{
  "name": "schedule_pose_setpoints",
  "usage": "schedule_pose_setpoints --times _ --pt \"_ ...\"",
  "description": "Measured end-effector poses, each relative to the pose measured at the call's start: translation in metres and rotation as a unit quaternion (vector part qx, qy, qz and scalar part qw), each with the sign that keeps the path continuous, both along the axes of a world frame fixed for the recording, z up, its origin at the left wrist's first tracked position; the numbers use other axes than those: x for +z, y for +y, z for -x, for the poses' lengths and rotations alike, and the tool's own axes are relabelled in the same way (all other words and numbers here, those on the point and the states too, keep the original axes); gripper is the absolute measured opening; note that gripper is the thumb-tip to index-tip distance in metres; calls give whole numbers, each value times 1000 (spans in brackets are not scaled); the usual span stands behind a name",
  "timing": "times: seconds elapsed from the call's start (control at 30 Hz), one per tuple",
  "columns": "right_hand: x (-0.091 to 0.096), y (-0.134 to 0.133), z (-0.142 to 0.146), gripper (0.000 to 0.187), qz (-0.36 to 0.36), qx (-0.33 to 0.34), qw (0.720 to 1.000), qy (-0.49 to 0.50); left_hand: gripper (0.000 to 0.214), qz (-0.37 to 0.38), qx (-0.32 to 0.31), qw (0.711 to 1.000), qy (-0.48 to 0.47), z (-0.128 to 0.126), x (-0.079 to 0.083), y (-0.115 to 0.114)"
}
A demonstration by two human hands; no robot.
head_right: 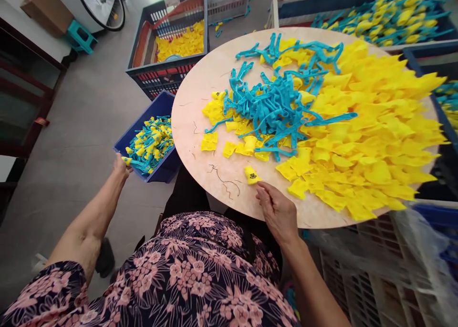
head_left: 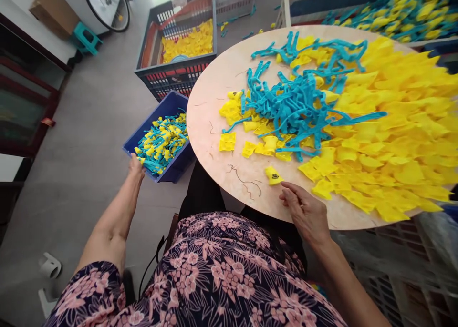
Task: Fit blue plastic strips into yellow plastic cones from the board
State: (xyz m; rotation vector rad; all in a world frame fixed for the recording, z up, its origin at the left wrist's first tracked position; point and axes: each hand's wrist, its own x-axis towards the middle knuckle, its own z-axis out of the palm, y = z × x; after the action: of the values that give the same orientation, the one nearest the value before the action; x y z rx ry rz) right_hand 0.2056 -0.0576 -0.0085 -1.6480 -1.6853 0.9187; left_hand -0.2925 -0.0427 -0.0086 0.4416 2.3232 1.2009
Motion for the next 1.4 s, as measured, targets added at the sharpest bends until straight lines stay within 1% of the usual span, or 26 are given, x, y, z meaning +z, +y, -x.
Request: schedule_pose_setpoints --times 0.07,0.13,0.2,0.27,0.33,0.37,0.4,0.43,0.5,0.57,0.63,0.67,0.73,0.83,0.9,0.97,1.0,1.03,1.1,1.17,1.23,1.27,1.3,1.33,1.37,1.4 --pt "-4 -1 -2 51 1 6 1000 -9 64 38 56 997 -25 3 -9 -4" --pt "-6 -1 -3 50 4 10 1000 -14 58 58 87 994 -41 0 -17 -7" --pt "-6 0 -3 48 7 17 1000 -18 49 58 90 993 -43 -12 -21 -8" --pt "-3 2 -3 45 5 26 999 -27 38 41 68 996 -38 -31 -21 -5" --pt "-1 7 -1 43 -6 33 998 -44 29 3 24 999 -29 -54 -17 1" --pt "0 10 0 41 -14 33 998 -52 28 -32 -10 999 -17 -67 -14 5" --pt "1 13 1 40 -23 36 997 -58 30 -91 -69 993 12 -81 -10 8" --pt "1 16 2 38 -35 33 997 -63 33 -144 -138 979 38 -95 -5 11" --pt "2 22 5 35 -71 18 994 -81 35 -199 -271 938 84 -124 6 16" --pt "3 25 9 32 -110 15 988 -108 34 -203 -372 895 135 -152 17 21" --pt "3 26 13 32 -137 19 980 -145 33 -206 -431 863 163 -177 22 26" --pt "2 25 14 33 -145 20 975 -165 33 -205 -451 852 170 -187 22 29" --pt "-1 25 16 40 -150 20 967 -204 34 -197 -476 838 180 -201 16 33" --pt "-8 27 16 42 -133 32 961 -239 40 -179 -491 832 184 -216 3 36" --pt "-12 31 14 37 -117 35 964 -235 44 -185 -489 831 190 -225 -1 33" --pt "-12 35 13 33 -116 35 973 -195 45 -208 -489 828 180 -237 1 27" --pt "-10 36 13 33 -119 39 980 -156 46 -219 -495 827 154 -244 4 23" --pt "-7 36 15 35 -118 42 987 -102 46 -223 -502 828 107 -252 7 19" --pt "1 31 22 42 -92 48 994 36 49 -204 -507 836 -48 -269 12 13" --pt "9 24 34 46 -30 58 981 181 53 -176 -487 826 -222 -285 15 9" --pt "14 18 43 44 40 94 956 276 51 -163 -456 799 -356 -297 16 9" --pt "16 17 46 43 64 120 947 292 48 -165 -436 788 -402 -301 17 10" --pt "17 17 46 43 72 141 946 283 44 -172 -408 785 -434 -304 17 11" --pt "18 19 44 42 61 150 955 251 40 -181 -375 787 -456 -305 18 13" --pt "19 24 40 40 29 139 970 199 36 -189 -342 792 -469 -305 19 14" --pt "20 30 34 37 -16 112 985 131 33 -196 -311 798 -477 -303 20 16"
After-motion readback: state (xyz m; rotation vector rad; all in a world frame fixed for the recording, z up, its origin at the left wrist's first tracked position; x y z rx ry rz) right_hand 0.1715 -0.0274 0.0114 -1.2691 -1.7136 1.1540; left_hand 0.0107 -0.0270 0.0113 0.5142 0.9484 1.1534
